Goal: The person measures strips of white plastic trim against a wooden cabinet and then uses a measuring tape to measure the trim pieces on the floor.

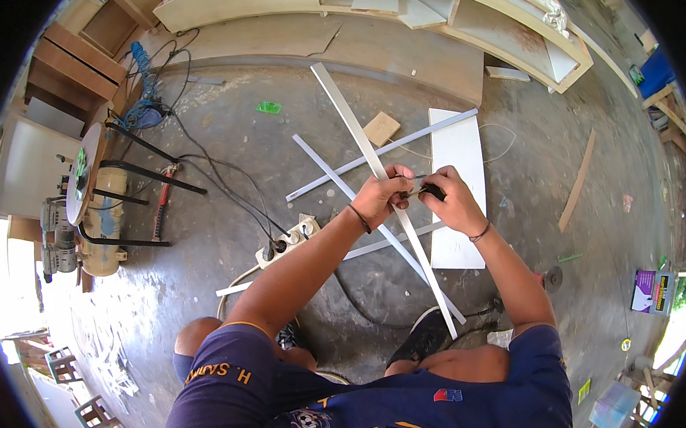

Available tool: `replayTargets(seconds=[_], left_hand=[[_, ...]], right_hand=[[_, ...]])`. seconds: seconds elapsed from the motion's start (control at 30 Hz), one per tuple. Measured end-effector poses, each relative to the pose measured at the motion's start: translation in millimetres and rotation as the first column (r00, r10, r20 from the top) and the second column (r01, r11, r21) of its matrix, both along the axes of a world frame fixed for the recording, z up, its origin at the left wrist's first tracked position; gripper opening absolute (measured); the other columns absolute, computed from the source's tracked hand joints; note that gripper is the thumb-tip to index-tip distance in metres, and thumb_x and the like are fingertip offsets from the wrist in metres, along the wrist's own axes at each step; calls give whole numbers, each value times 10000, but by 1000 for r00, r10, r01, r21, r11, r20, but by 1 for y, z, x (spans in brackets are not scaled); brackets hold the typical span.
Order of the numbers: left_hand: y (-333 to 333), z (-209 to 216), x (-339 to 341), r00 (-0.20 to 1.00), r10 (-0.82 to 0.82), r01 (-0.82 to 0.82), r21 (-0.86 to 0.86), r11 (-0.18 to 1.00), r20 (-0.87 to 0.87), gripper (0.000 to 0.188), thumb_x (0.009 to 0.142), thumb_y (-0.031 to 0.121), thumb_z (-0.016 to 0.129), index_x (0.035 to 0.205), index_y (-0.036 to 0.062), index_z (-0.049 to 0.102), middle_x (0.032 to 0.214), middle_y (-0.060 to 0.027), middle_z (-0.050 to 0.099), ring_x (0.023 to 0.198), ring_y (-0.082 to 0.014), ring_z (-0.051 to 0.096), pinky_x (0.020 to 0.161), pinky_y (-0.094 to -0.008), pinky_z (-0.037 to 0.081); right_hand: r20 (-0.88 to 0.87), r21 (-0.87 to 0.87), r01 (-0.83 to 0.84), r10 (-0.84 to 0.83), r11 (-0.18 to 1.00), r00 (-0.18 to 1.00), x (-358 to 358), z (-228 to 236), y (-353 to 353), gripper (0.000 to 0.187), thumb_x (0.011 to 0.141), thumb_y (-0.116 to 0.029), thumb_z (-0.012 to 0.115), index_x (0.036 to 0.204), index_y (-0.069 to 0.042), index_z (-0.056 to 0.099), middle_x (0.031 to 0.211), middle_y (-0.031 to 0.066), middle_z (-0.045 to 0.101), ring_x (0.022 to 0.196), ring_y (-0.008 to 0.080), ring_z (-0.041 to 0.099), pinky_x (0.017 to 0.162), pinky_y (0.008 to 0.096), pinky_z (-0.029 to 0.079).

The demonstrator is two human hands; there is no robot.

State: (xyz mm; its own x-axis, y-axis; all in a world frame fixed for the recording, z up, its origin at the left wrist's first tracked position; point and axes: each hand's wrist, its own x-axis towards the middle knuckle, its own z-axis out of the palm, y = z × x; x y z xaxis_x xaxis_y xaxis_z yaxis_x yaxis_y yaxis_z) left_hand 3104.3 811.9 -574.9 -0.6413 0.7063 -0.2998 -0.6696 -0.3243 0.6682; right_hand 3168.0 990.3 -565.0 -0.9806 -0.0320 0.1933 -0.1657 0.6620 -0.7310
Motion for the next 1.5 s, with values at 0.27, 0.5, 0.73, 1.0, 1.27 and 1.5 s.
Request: replayTargets(seconds=[0.27, 0.5, 0.73, 1.0, 1.27, 1.5], left_hand=[[-9, 4, -29, 981, 165, -174, -82, 981, -101, 159, 831, 197, 516, 872, 45, 495, 591, 5, 413, 519, -113, 379, 493, -246, 319], [-57, -18, -97, 791, 597, -575, -170, 800, 137, 303, 884, 368, 508, 732, 106, 490, 570, 32, 373, 447, -87, 314, 420, -227, 275], [-199, -91, -161, 496, 849, -833, -174, 524, 183, 255, 898, 308, 383, 761, 108, 462, 598, 1, 291, 490, -133, 300, 463, -245, 296], [-214, -81, -165, 396, 859, -903, -31, 428, 324, 429, 942, 420, 280, 661, 97, 249, 563, -23, 261, 402, -145, 217, 375, -260, 248], [-192, -79, -142, 354, 889, -922, -52, 384, 290, 265, 904, 210, 367, 688, 74, 296, 566, -33, 319, 451, -153, 345, 424, -244, 375], [-210, -97, -146, 324, 935, -846, -398, 356, 146, 152, 797, 137, 477, 876, 8, 484, 778, -103, 517, 634, -214, 542, 625, -322, 528]], right_hand=[[248, 12, -124, 117, 992, 962, 5, -11, 9, 241, 810, -193, 505, 935, -8, 595, 820, 221, 595, 780, 356, 583, 699, 385, 462], [504, -396, 72, 151, 915, 850, 7, -46, 61, 257, 863, -217, 488, 864, 18, 591, 711, 103, 619, 674, 158, 586, 627, 261, 455], [445, -814, 402, 4, 420, 896, 17, 18, 134, 230, 886, -223, 466, 908, -26, 582, 895, 105, 616, 776, 148, 597, 680, 269, 498], [278, -939, 270, 10, 214, 960, 58, 10, 128, 240, 885, -178, 474, 981, 19, 571, 1181, 122, 536, 818, 209, 609, 761, 309, 495], [93, -979, 79, 71, 191, 993, 34, 33, 61, 421, 897, -135, 452, 1273, 47, 396, 985, 61, 557, 837, 178, 575, 763, 285, 466], [-41, -958, -48, 33, 284, 999, 23, 52, 45, 190, 894, -144, 453, 973, -8, 557, 1167, 112, 493, 864, 168, 545, 801, 306, 456]])
